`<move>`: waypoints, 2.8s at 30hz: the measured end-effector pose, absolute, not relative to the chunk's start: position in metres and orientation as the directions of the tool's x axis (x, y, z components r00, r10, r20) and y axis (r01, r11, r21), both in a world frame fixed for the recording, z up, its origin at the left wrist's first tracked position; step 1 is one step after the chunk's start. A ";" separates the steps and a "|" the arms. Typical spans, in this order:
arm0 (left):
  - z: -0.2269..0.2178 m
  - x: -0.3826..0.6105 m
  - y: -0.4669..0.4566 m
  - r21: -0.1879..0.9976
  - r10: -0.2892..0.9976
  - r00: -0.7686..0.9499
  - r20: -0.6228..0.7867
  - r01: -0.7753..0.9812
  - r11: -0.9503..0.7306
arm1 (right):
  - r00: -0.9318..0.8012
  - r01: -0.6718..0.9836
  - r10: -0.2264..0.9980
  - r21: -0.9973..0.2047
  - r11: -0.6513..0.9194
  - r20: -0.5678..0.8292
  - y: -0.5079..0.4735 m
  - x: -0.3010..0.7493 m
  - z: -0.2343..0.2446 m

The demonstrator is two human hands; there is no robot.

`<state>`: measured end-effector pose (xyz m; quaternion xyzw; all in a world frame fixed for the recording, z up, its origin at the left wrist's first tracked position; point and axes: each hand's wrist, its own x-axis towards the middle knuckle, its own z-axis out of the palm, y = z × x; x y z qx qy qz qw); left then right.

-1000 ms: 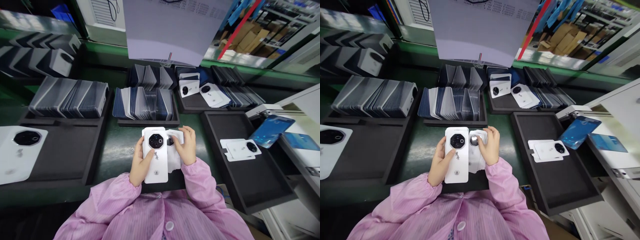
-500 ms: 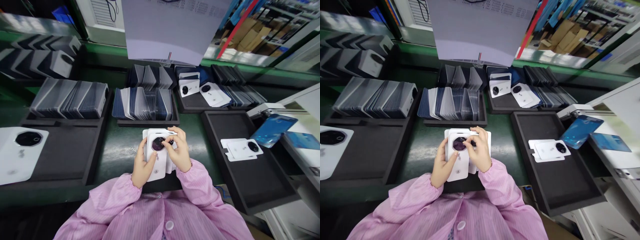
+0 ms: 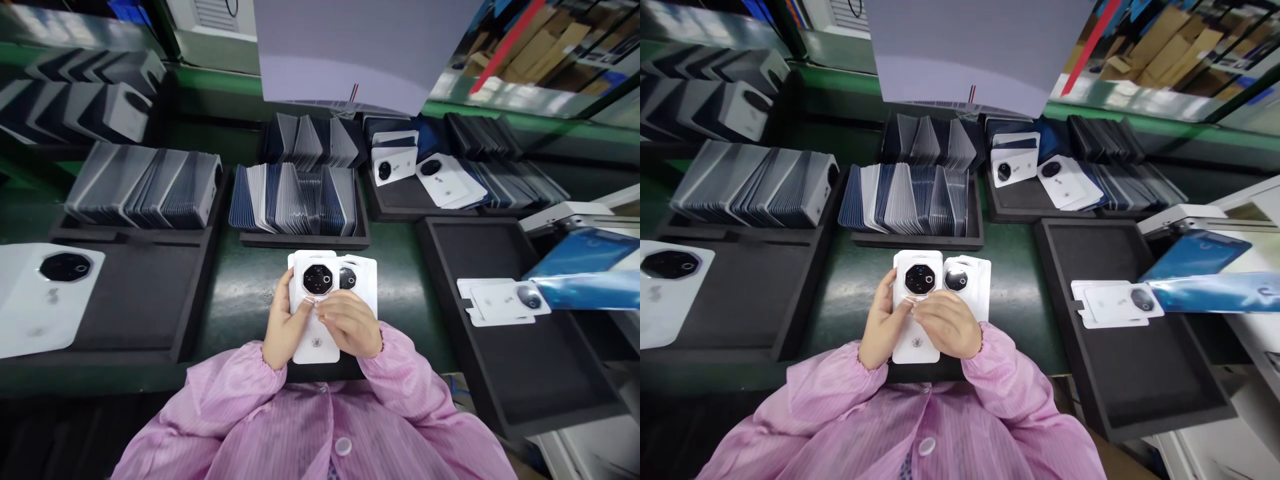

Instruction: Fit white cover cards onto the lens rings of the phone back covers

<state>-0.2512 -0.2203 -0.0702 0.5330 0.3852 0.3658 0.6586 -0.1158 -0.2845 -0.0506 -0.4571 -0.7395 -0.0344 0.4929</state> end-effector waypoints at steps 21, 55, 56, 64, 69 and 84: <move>-0.067 -0.253 -0.224 0.984 0.894 0.438 -0.093 -0.096 0.150 | -0.104 0.717 0.658 -0.403 0.569 0.746 -0.288 -0.113 -0.051; -0.062 -0.249 -0.226 0.850 0.817 0.477 -0.324 -0.232 0.473 | 0.776 0.071 0.619 -0.993 0.097 0.116 -0.297 -0.045 -0.046; -0.061 -0.249 -0.226 0.847 0.821 0.467 -0.327 -0.241 0.474 | 0.803 0.069 0.587 -0.994 0.083 0.105 -0.300 -0.039 -0.047; -0.057 -0.249 -0.222 0.844 0.852 0.404 -0.332 -0.276 0.459 | 0.652 0.560 0.753 -0.725 -0.401 0.087 -0.301 -0.045 -0.076; -0.059 -0.248 -0.224 0.854 0.846 0.429 -0.315 -0.259 0.450 | 0.522 0.778 0.754 -0.585 -0.229 0.399 -0.291 -0.070 -0.049; -0.070 -0.249 -0.231 0.974 0.903 0.419 -0.096 -0.148 0.172 | 0.420 0.688 0.836 -0.725 -0.039 0.353 -0.272 -0.104 -0.018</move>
